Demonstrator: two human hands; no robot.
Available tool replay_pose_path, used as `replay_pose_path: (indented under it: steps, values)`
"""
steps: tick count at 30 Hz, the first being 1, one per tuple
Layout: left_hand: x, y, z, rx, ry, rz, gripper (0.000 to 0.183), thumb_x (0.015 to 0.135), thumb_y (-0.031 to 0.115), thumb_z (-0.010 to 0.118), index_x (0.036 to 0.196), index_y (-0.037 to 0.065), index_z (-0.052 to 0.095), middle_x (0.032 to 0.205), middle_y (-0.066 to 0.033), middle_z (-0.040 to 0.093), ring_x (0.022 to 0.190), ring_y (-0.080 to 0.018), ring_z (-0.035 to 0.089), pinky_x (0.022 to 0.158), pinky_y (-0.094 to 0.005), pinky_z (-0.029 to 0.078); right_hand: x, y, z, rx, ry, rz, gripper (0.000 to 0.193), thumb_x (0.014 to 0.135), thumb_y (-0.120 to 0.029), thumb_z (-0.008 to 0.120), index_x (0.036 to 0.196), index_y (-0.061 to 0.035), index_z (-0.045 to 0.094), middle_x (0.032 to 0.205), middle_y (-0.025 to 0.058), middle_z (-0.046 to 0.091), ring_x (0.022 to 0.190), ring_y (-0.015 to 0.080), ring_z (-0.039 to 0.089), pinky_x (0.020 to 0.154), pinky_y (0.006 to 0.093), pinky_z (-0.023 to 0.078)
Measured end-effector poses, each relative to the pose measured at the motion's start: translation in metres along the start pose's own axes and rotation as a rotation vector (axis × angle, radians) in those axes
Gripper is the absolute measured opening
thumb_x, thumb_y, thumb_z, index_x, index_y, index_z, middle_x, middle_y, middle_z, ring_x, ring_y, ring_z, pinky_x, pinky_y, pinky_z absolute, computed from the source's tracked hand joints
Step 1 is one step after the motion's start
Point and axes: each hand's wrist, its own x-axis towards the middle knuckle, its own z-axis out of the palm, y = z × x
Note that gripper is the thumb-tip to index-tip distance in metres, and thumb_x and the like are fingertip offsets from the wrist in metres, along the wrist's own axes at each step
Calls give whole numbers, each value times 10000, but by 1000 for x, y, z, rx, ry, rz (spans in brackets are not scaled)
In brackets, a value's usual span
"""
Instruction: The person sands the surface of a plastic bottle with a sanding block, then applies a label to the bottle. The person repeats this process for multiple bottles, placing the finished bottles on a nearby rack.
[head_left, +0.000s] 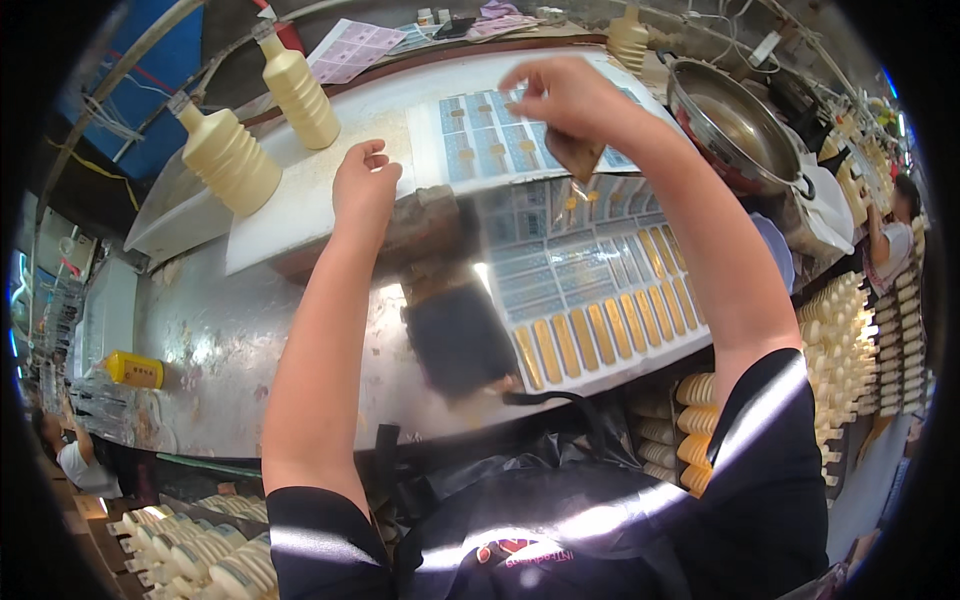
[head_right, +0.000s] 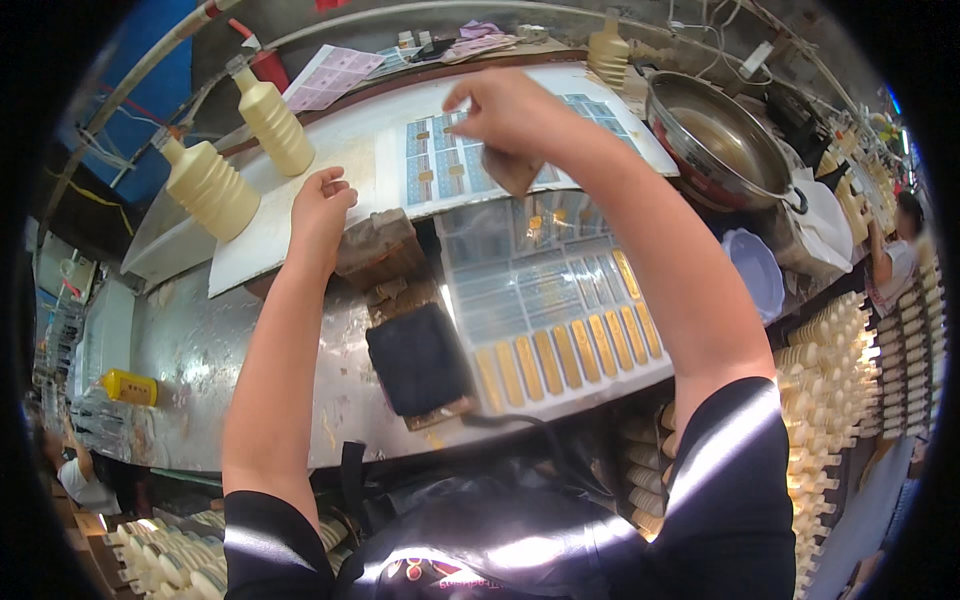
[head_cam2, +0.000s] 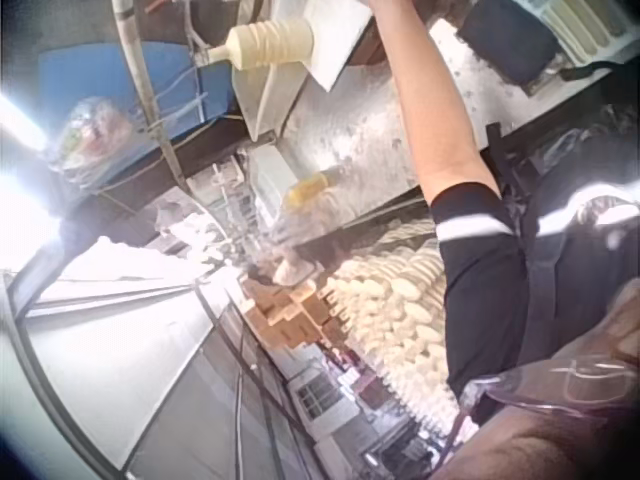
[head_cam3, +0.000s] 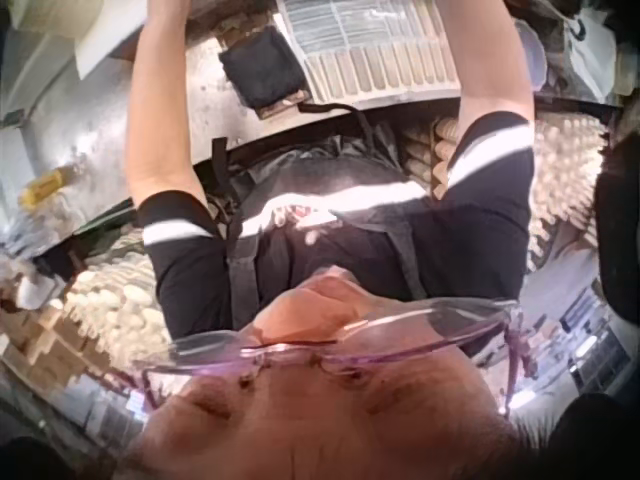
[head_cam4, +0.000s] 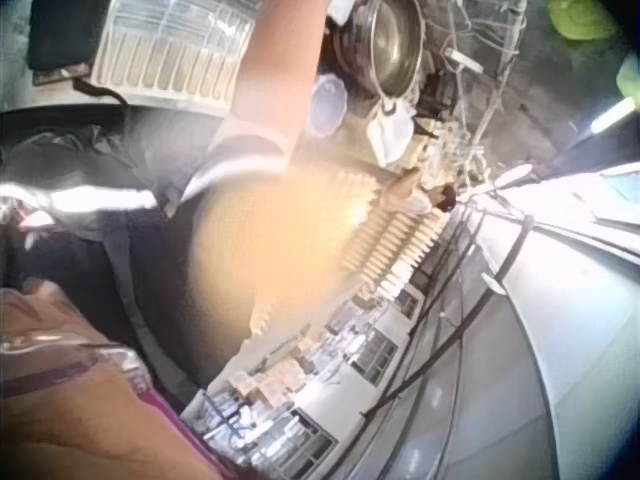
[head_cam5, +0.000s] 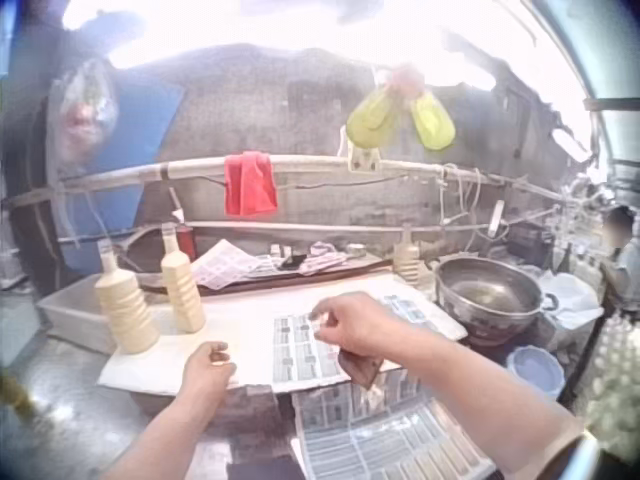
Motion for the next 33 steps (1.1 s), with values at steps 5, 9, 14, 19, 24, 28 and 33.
replay_pose_path:
  steps: [5, 9, 14, 19, 24, 28, 33]
  values:
    - [-37, 4, -37, -131, 94, 104, 378, 862, 21, 630, 1239, -11, 628, 1066, -88, 672, 954, -176, 627, 858, -305, 503, -79, -22, -18, 151, -16, 212, 334, 883, -199, 735, 1202, -96, 725, 844, 52, 716, 790, 139, 661, 749, 301, 532]
    - [-69, 12, -55, -173, 49, 25, 365, 866, -2, 614, 1229, -38, 618, 1087, -88, 655, 960, -159, 609, 861, -290, 498, -118, -24, -14, 352, 11, 290, 312, 929, -201, 702, 1204, -55, 718, 916, 55, 724, 850, 97, 657, 751, 262, 518]
    - [-102, -2, -63, -261, 18, -47, 326, 899, -1, 594, 1223, -34, 619, 1072, -75, 650, 881, -118, 594, 802, -256, 487, -140, -25, 28, 517, 211, 282, 374, 958, -368, 656, 1037, -15, 753, 852, 50, 736, 775, 122, 653, 735, 300, 528]
    - [-124, -31, -77, -307, 68, -103, 277, 926, 8, 596, 1198, -33, 634, 1090, -84, 658, 902, -135, 616, 813, -262, 500, -178, -82, 53, 351, -222, 371, 354, 940, -381, 663, 932, -37, 749, 831, 130, 732, 717, 231, 706, 669, 379, 564]
    - [-144, -55, -79, -376, 23, -59, 216, 944, 19, 606, 1153, -17, 650, 1047, -89, 676, 967, -151, 644, 855, -286, 528, -334, -123, 108, 215, -672, -44, 245, 814, -70, 639, 1031, -83, 752, 979, 115, 713, 921, 336, 693, 797, 427, 558]
    - [-135, -62, -98, -403, 24, 53, 153, 960, 38, 647, 1110, 23, 668, 998, -48, 692, 918, -120, 666, 789, -260, 552, -383, -108, 84, -327, -1057, 242, 194, 686, -152, 753, 861, -69, 740, 889, 190, 713, 887, 403, 693, 767, 485, 558]
    - [-98, -56, -114, -370, 245, 53, 293, 923, -11, 630, 1213, -6, 593, 1103, -73, 639, 989, -132, 605, 876, -265, 516, -373, -97, 42, -285, -834, 426, 209, 820, -178, 676, 993, -113, 772, 889, 157, 733, 868, 380, 701, 794, 487, 557]
